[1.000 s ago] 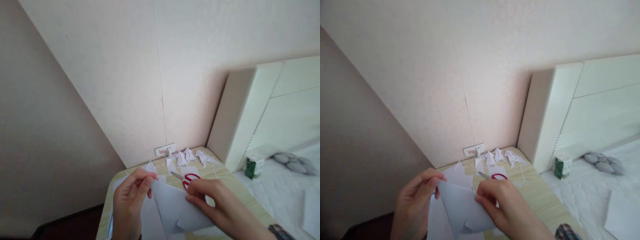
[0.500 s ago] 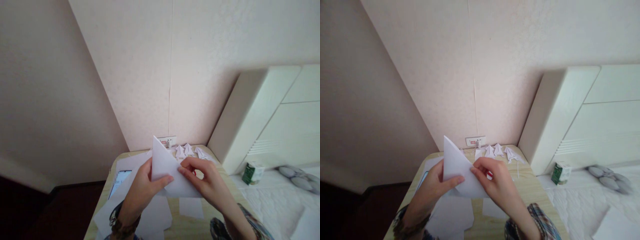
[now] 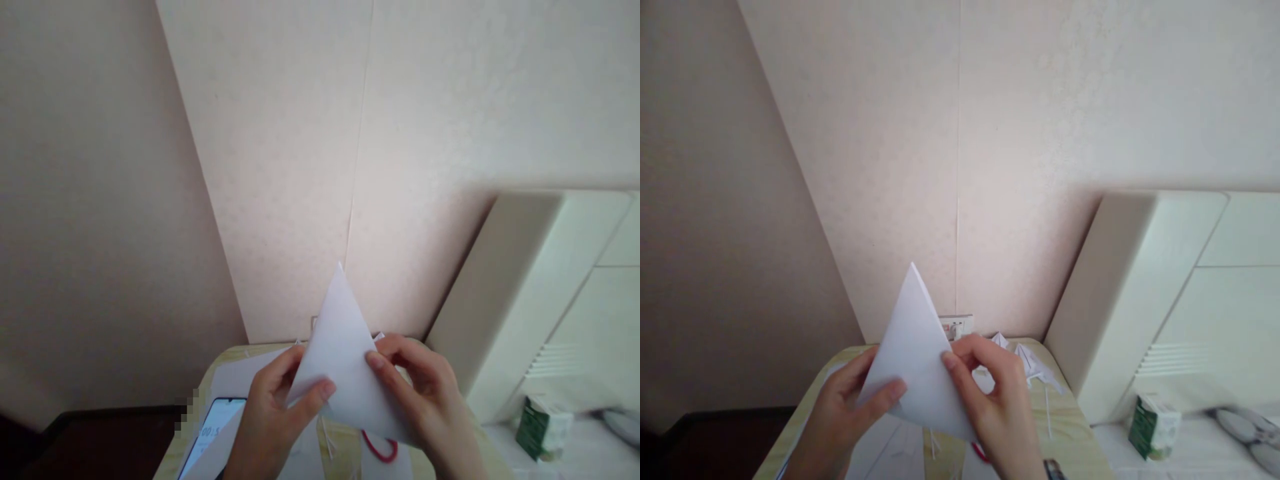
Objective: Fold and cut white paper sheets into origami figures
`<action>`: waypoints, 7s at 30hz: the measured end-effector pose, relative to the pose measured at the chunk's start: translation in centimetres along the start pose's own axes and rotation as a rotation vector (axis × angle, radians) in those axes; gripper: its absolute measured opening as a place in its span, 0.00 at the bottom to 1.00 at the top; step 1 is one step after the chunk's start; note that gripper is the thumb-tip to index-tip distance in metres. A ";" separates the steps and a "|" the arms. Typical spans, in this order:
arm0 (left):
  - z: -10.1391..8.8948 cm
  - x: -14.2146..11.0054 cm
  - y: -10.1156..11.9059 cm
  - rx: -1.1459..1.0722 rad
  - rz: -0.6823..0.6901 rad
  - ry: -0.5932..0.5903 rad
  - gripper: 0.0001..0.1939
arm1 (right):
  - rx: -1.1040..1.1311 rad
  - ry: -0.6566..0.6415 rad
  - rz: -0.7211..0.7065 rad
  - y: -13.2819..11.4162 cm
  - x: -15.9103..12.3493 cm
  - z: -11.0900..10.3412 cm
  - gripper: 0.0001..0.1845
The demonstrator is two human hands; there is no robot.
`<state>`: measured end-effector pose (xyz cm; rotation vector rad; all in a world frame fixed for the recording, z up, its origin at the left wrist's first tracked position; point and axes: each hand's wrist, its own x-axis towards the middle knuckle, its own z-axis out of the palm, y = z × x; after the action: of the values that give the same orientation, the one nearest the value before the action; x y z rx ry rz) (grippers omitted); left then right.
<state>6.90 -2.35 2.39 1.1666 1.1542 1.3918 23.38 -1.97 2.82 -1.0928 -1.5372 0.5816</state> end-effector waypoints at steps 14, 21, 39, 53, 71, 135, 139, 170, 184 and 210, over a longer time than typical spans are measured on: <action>-1.5 1.4 -0.6 0.085 0.068 -0.030 0.11 | 0.067 0.044 0.081 1.9 0.3 1.4 0.13; -1.9 1.6 -0.7 0.116 0.056 0.036 0.09 | 0.046 0.034 0.058 2.2 0.1 1.7 0.13; -3.3 2.1 -0.8 0.021 0.042 -0.009 0.01 | -0.072 0.074 -0.045 1.6 0.3 1.9 0.12; -4.3 2.3 -1.0 0.067 0.035 -0.036 0.02 | -0.033 0.025 0.023 1.7 -0.1 1.5 0.13; -3.3 2.2 -1.1 0.042 -0.049 -0.126 0.10 | -0.098 -0.153 -0.026 1.5 0.6 1.2 0.15; -4.6 2.0 -0.2 0.056 -0.066 -0.121 0.04 | -0.126 -0.142 -0.008 2.0 0.2 0.3 0.18; -4.6 1.8 -0.2 0.127 -0.038 -0.054 0.04 | -0.099 -0.111 0.011 1.7 0.1 0.7 0.17; -1.7 1.2 0.0 0.232 -0.081 0.000 0.10 | -0.025 -0.056 -0.038 1.2 -0.2 1.5 0.16; -2.5 1.3 -0.3 0.165 -0.072 -0.001 0.08 | -0.040 -0.165 0.013 1.2 -0.1 1.5 0.17; -3.1 1.5 -1.0 0.085 -0.068 -0.085 0.15 | 0.102 -0.080 0.127 1.3 -0.3 1.5 0.13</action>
<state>3.73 -1.02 1.19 1.2232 1.1914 1.2413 22.36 -1.35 1.16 -1.1052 -1.4968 0.7907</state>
